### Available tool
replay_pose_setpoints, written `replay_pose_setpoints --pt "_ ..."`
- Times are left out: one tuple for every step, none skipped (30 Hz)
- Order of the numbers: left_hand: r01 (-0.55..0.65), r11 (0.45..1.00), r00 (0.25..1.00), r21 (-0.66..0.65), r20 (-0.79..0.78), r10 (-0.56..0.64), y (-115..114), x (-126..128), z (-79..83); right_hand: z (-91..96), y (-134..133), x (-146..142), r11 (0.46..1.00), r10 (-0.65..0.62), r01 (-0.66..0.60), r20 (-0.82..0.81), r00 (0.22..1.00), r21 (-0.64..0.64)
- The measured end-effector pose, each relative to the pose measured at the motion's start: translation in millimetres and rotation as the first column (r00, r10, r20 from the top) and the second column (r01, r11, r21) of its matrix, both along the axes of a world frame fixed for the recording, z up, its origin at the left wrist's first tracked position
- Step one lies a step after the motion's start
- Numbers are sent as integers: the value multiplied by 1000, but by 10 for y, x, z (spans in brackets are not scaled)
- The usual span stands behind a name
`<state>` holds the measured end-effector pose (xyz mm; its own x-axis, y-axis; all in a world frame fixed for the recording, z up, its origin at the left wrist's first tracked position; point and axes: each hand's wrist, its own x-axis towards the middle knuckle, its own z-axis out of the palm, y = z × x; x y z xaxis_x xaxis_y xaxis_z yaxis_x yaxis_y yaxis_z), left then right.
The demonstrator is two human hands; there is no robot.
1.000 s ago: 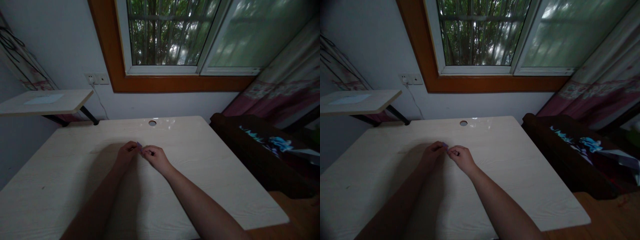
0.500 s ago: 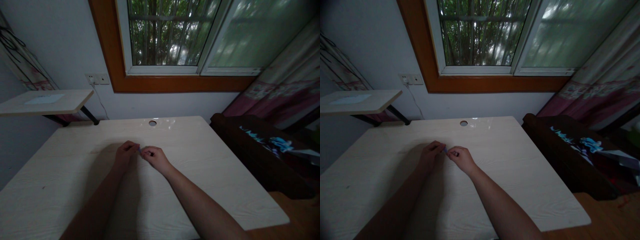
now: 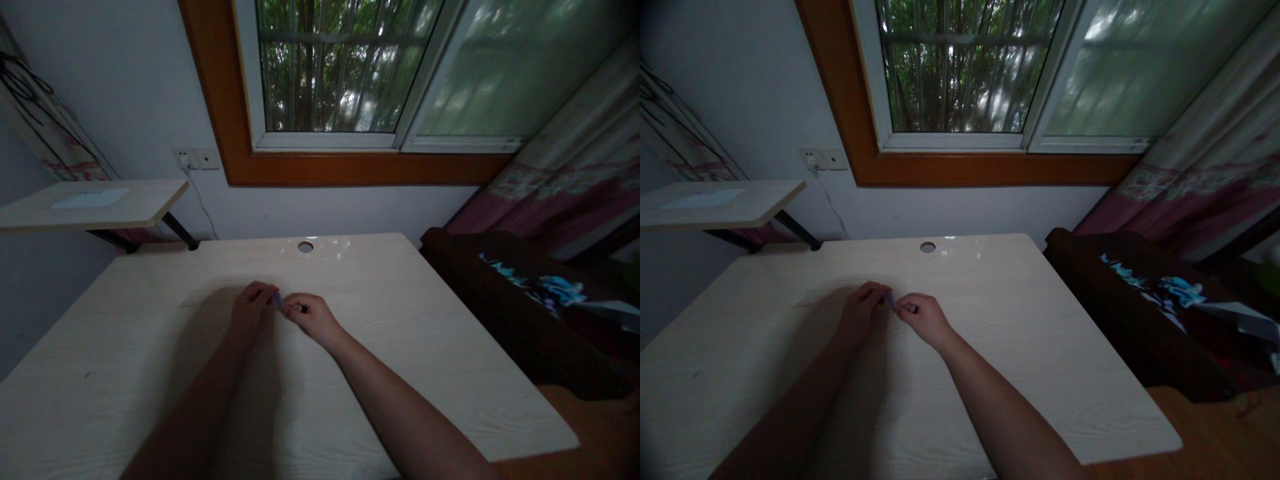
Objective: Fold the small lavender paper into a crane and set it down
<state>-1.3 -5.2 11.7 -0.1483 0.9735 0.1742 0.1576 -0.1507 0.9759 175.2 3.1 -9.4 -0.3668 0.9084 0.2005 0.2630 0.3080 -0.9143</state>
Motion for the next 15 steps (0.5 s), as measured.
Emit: replay_pose_setpoints --pt "-12 1000 1000 0 -4 12 2 -1 2 0 0 2 1000 5 -5 0 1000 1" --pt "-24 1000 1000 -3 -6 24 6 -3 1 1 -1 4 1000 10 -10 0 1000 3" --pt "-38 999 999 -8 0 38 10 -6 -3 3 -3 6 1000 14 -14 -2 1000 5" --pt "-48 999 999 -14 11 48 14 -11 -9 7 -5 7 1000 14 -14 -6 1000 6" --pt "-55 998 998 -19 31 56 18 -16 -16 13 -8 8 1000 13 -13 -13 1000 3" --pt "-57 998 997 -23 57 58 22 -20 -24 20 -12 8 1000 11 -11 -22 1000 -5" --pt "-55 998 995 -28 84 57 25 -23 -33 28 -15 7 1000 7 -7 -33 999 -16" --pt "-52 998 992 -32 111 55 27 -23 -41 35 -18 5 1000 0 -2 -43 999 -31" --pt "-50 998 989 -33 138 54 29 -22 -49 40 -20 3 999 -9 6 -54 999 -50" --pt "-48 998 985 -34 165 53 31 -17 -56 43 -20 1 997 -23 17 -67 998 -76" --pt "-46 998 980 -32 193 51 33 -10 -63 43 -18 -2 994 -39 30 -85 996 -107" --pt "-42 999 975 -27 216 47 34 0 -70 40 -14 -4 989 -60 44 -111 992 -141" --pt "-33 999 972 -19 232 37 36 12 -77 33 -9 -6 983 -82 57 -141 987 -175" --pt "-15 1000 971 -10 239 17 37 24 -85 26 -4 -7 976 -103 66 -172 980 -207" --pt "11 1000 972 -2 235 -10 39 35 -93 17 2 -7 970 -122 75 -199 972 -231"
